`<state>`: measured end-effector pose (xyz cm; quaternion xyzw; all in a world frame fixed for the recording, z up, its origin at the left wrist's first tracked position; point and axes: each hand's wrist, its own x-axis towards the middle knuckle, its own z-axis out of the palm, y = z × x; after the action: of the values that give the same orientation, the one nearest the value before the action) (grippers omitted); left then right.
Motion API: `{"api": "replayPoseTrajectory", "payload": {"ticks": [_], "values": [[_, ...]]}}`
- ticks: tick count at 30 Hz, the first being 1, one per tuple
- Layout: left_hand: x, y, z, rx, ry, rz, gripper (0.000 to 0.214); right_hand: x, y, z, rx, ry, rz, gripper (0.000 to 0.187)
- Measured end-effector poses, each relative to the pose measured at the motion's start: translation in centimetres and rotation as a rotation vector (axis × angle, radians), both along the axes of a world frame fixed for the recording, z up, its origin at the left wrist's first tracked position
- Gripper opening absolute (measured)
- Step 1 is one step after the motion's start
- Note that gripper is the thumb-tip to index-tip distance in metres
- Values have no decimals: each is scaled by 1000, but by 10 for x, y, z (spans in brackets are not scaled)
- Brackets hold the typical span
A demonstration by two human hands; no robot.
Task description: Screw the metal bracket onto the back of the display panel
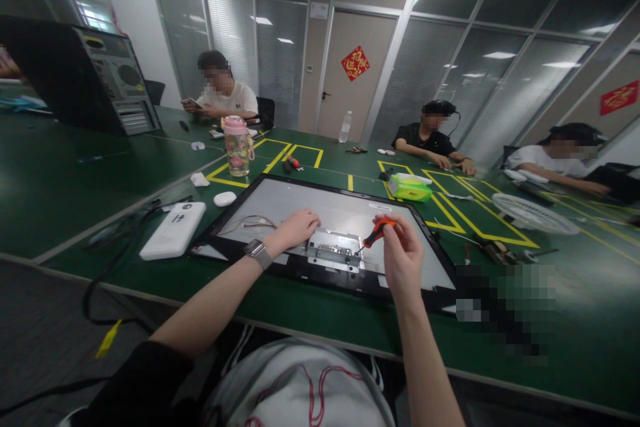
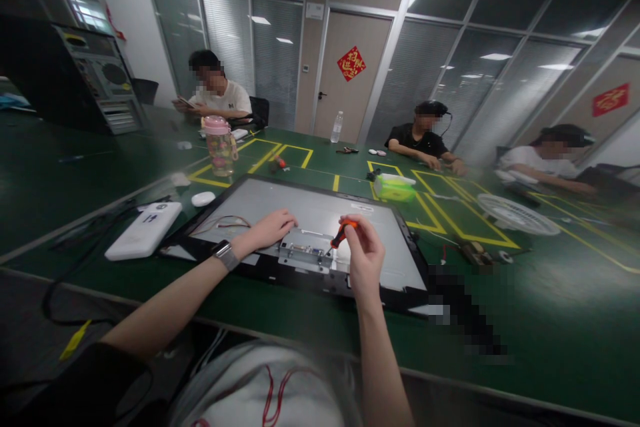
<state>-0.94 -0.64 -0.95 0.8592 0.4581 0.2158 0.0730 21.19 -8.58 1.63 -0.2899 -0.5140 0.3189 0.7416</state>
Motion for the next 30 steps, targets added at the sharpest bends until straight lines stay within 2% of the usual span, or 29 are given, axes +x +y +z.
{"api": "replayPoseTrajectory", "payload": {"ticks": [4, 10, 14, 22, 27, 30], "values": [[0, 1, -1, -3, 3, 3, 32, 1, 1, 1, 21, 71, -23, 9], [-1, 3, -3, 1, -1, 1, 31, -2, -1, 4, -9, 46, 37, 20], [-1, 3, -3, 3, -10, -8, 32, -4, -1, 6, -9, 87, 84, 20], [-1, 4, -4, 0, -16, -10, 32, 2, 2, -3, -24, -3, -114, 17], [-1, 3, -4, 1, -18, -17, 32, 0, 0, -1, -9, -38, -24, 26], [-1, 4, -4, 3, -5, -13, 32, -1, -1, 1, 5, -47, -3, 25]]}}
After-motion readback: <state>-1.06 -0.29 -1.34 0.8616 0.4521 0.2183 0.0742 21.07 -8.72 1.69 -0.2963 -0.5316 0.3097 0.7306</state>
